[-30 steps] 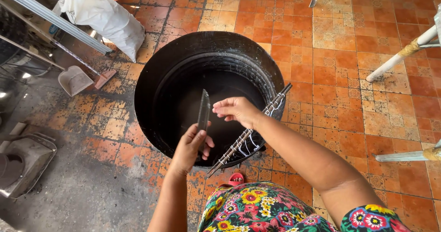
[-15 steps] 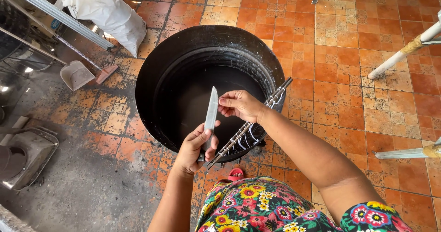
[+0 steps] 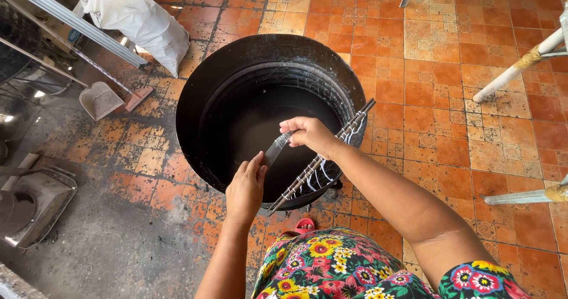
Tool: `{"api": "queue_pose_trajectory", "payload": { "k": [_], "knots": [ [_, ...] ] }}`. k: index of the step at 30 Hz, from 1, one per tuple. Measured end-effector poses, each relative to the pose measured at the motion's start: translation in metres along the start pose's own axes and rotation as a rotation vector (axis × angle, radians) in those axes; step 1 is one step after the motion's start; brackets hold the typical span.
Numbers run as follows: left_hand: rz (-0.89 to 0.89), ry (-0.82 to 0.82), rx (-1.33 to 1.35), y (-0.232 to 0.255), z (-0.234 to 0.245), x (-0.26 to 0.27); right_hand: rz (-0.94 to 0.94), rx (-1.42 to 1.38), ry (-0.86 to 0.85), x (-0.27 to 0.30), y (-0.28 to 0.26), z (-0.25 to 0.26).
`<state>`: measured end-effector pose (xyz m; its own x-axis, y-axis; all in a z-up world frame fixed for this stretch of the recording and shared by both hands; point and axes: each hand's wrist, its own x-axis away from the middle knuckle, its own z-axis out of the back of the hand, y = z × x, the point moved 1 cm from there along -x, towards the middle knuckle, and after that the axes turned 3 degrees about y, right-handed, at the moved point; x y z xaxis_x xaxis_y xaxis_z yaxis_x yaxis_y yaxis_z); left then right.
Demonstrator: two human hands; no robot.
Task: Dipping a rack of candle wicks into a vat of melted wax and hanging them to cool.
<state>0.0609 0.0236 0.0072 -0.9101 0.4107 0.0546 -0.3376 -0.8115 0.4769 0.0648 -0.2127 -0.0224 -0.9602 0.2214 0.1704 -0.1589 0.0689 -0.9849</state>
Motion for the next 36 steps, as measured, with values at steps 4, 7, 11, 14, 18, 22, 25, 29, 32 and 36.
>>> {"api": "queue_pose_trajectory", "payload": {
  "k": [4,7,11,14,18,22,25,29,32,36],
  "knots": [
    [-0.087,0.085,-0.029,0.001,0.003,0.003,0.047,0.008,-0.035,-0.002,0.001,-0.003],
    [-0.157,0.142,-0.081,-0.005,0.002,0.005,0.066,0.077,-0.025,-0.004,0.000,-0.006],
    [-0.175,0.108,-0.136,-0.007,0.005,0.004,0.109,0.200,-0.023,-0.003,-0.013,-0.007],
    [-0.166,0.066,-0.100,-0.006,0.006,0.004,0.118,0.275,0.004,-0.004,-0.009,-0.009],
    [-0.172,0.032,-0.132,-0.011,0.004,-0.002,0.103,0.199,-0.057,0.000,-0.018,-0.013],
    [-0.169,-0.051,-0.110,-0.014,0.008,-0.006,0.116,0.254,-0.208,-0.006,-0.017,-0.009],
    [-0.127,-0.078,0.012,-0.017,0.004,-0.012,0.170,0.362,-0.139,-0.010,-0.015,-0.011],
    [-0.083,-0.076,0.013,-0.019,0.000,-0.013,0.567,0.553,-0.005,-0.018,0.003,-0.017],
    [-0.013,-0.022,-0.098,-0.025,0.000,-0.016,0.658,0.657,0.063,-0.024,0.008,-0.010],
    [0.028,-0.068,-0.118,-0.035,-0.006,-0.018,0.482,1.067,0.142,-0.028,0.014,0.000]
  ]
}}
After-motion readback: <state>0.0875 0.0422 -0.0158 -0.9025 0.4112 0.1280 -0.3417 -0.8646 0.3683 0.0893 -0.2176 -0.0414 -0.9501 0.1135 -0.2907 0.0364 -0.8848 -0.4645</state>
